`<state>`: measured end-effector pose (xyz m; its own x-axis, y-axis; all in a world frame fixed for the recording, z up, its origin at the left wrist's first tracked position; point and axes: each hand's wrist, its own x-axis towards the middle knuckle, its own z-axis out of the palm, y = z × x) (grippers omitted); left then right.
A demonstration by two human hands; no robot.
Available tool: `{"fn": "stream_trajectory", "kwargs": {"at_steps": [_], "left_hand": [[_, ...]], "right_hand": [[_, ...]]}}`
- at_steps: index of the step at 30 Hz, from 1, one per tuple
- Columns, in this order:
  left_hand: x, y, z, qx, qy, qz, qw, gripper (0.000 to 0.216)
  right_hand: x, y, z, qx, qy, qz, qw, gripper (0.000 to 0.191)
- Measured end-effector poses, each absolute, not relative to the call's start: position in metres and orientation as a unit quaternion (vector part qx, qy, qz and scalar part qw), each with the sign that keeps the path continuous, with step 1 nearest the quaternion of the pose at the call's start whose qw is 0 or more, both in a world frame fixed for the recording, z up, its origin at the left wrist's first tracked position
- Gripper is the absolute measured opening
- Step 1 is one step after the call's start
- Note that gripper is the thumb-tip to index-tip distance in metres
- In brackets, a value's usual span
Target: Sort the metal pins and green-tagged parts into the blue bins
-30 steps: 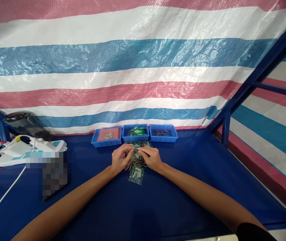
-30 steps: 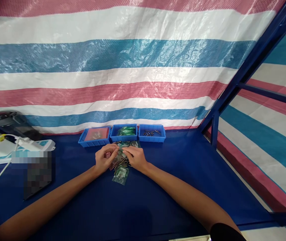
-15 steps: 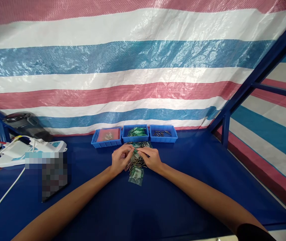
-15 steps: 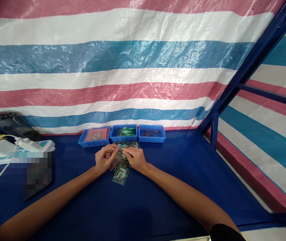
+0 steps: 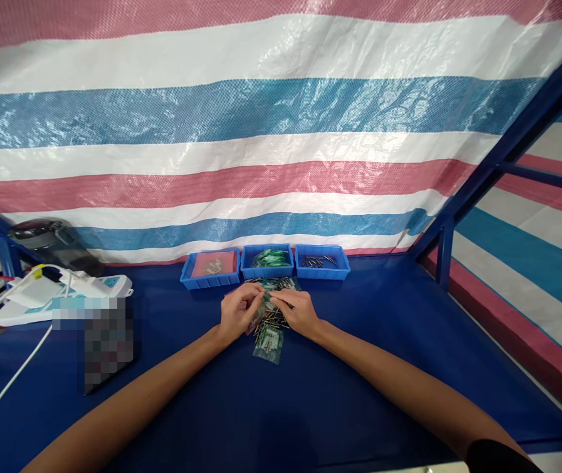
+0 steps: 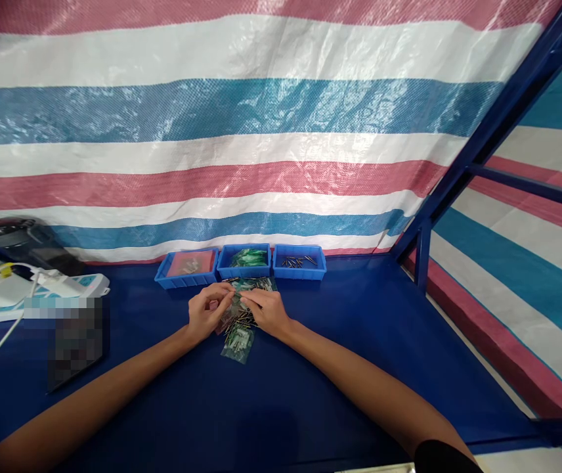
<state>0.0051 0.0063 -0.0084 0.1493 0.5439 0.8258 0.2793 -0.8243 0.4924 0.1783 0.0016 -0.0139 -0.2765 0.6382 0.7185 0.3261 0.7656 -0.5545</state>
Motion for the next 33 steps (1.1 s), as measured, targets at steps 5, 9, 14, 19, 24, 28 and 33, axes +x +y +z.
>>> {"fn": "stream_trajectory", "kwargs": {"at_steps": [5,9,14,19,24,28,33], "left_hand": [[0.0053,0.0061,-0.0080,0.751,0.274,0.590,0.113,0.008],[0.0047,0.0063,-0.0106,0.742,0.282,0.595,0.126,0.012],[0.0032,0.0072,-0.0146,0.740,0.282,0.597,0.131,0.014],[0.0035,0.0075,-0.0130,0.740,0.276,0.601,0.127,0.014],[0.0051,0.0061,-0.0084,0.744,0.265,0.600,0.128,0.016],[0.0053,0.0067,-0.0097,0.741,0.267,0.603,0.129,0.015],[0.0049,0.0075,-0.0116,0.740,0.263,0.605,0.130,0.016]], "right_hand": [[0.1781,0.0012,-0.0132,-0.306,-0.783,0.157,0.518,0.023],[0.1779,0.0007,-0.0130,-0.304,-0.782,0.154,0.522,0.021],[0.1775,-0.0003,-0.0124,-0.303,-0.780,0.150,0.527,0.022],[0.1774,0.0001,-0.0134,-0.303,-0.773,0.152,0.536,0.022],[0.1772,0.0009,-0.0155,-0.310,-0.768,0.152,0.539,0.022],[0.1770,0.0007,-0.0152,-0.312,-0.769,0.153,0.536,0.022],[0.1766,0.0004,-0.0142,-0.306,-0.768,0.149,0.543,0.021]]}}
